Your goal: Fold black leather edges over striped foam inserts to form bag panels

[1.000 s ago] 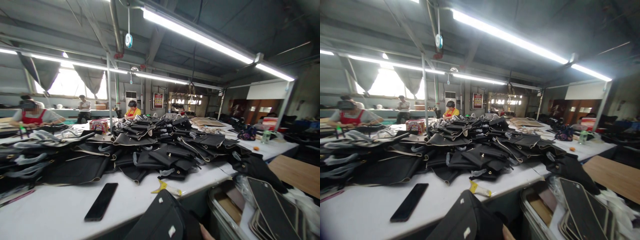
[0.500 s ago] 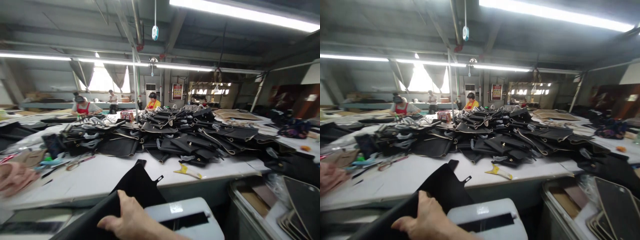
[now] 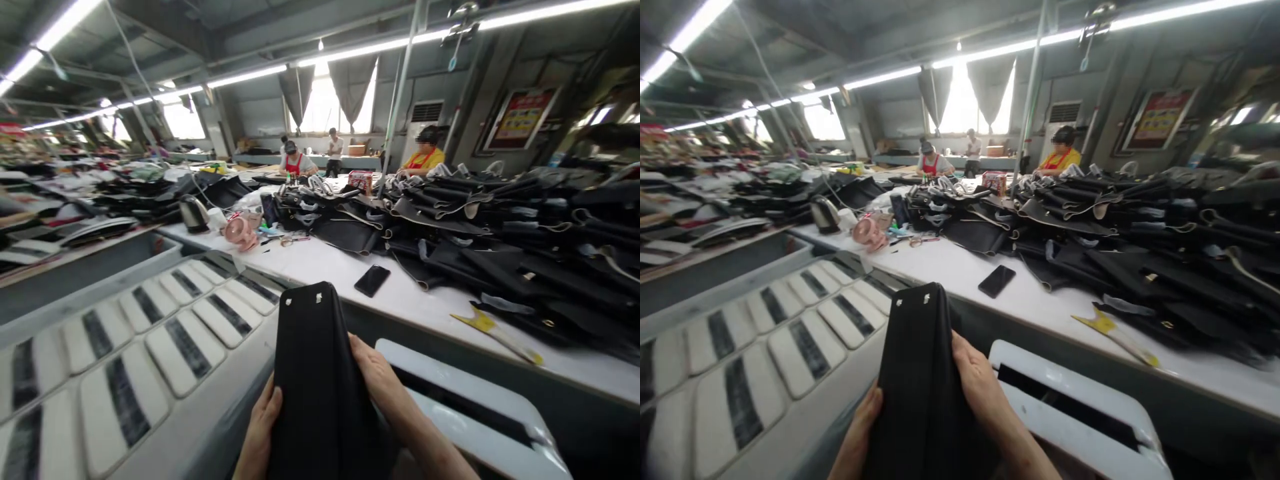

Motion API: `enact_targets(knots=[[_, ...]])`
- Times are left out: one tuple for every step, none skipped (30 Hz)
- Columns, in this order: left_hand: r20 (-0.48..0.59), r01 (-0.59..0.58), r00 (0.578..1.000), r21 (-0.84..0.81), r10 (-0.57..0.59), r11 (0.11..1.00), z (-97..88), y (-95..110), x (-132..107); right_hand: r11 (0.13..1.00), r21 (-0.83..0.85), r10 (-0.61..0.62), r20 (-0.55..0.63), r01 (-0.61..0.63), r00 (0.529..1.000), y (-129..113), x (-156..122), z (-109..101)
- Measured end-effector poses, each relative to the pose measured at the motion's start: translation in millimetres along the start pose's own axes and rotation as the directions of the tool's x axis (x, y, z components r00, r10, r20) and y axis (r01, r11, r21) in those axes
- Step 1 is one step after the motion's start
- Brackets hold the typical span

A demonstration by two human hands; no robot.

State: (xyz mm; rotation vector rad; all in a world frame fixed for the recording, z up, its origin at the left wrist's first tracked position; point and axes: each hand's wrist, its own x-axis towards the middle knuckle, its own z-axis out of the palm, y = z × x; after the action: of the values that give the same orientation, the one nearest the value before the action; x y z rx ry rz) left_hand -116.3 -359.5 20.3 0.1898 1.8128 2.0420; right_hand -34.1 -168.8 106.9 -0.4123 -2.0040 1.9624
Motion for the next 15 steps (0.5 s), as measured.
enact_targets(knots=[[0.017,-0.014,1.000,-0.006,0.014,1.000,-1.1,-1.8,-0.2,0.998,-0.060,-0.028,-0.064,0.024,0.998,0.5,-5.4,2.7],[0.044,-0.032,0.999,-0.004,0.032,0.999,-0.9,-3.4,-0.4,0.991,-0.134,-0.050,-0.144,0.030,0.988,2.3,-9.6,5.2],[0.073,-0.059,0.996,0.008,0.059,0.998,0.5,-4.9,-0.6,0.980,-0.200,-0.060,-0.224,0.015,0.973,5.4,-13.0,7.5],[0.100,-0.097,0.991,0.032,0.093,0.995,2.7,-6.1,-1.1,0.968,-0.251,-0.064,-0.291,-0.012,0.955,9.8,-15.6,9.4],[0.118,-0.138,0.985,0.065,0.130,0.988,5.2,-7.1,-1.6,0.958,-0.285,-0.070,-0.339,-0.032,0.938,15.0,-17.8,11.1],[0.125,-0.177,0.979,0.103,0.163,0.979,7.8,-7.8,-1.9,0.952,-0.302,-0.075,-0.366,-0.042,0.927,20.6,-19.7,12.4],[0.123,-0.207,0.974,0.138,0.191,0.969,10.2,-8.4,-2.0,0.951,-0.307,-0.080,-0.383,-0.045,0.920,26.0,-21.4,13.2],[0.119,-0.226,0.971,0.162,0.209,0.961,12.3,-9.0,-1.5,0.950,-0.309,-0.080,-0.392,-0.049,0.916,30.7,-22.9,13.6],[0.113,-0.235,0.969,0.172,0.218,0.957,14.1,-9.7,-0.5,0.948,-0.312,-0.078,-0.398,-0.055,0.914,34.3,-24.4,13.7],[0.102,-0.233,0.971,0.170,0.218,0.958,15.7,-10.4,1.1,0.947,-0.315,-0.072,-0.403,-0.065,0.912,36.6,-25.6,13.4],[0.087,-0.223,0.973,0.162,0.212,0.961,17.3,-11.1,3.2,0.945,-0.317,-0.063,-0.408,-0.077,0.911,37.8,-26.5,12.9],[0.072,-0.211,0.977,0.153,0.202,0.965,18.9,-11.8,5.5,0.943,-0.322,-0.055,-0.412,-0.089,0.909,38.1,-27.3,12.2],[0.058,-0.201,0.979,0.153,0.194,0.968,20.6,-12.3,7.8,0.940,-0.327,-0.048,-0.414,-0.100,0.909,37.7,-27.8,11.3],[0.048,-0.197,0.980,0.165,0.192,0.966,22.6,-12.6,9.9,0.937,-0.334,-0.046,-0.417,-0.106,0.908,37.3,-28.4,10.3],[0.046,-0.200,0.980,0.185,0.195,0.962,24.9,-12.6,11.6,0.933,-0.342,-0.049,-0.421,-0.109,0.906,37.1,-29.1,9.4]])
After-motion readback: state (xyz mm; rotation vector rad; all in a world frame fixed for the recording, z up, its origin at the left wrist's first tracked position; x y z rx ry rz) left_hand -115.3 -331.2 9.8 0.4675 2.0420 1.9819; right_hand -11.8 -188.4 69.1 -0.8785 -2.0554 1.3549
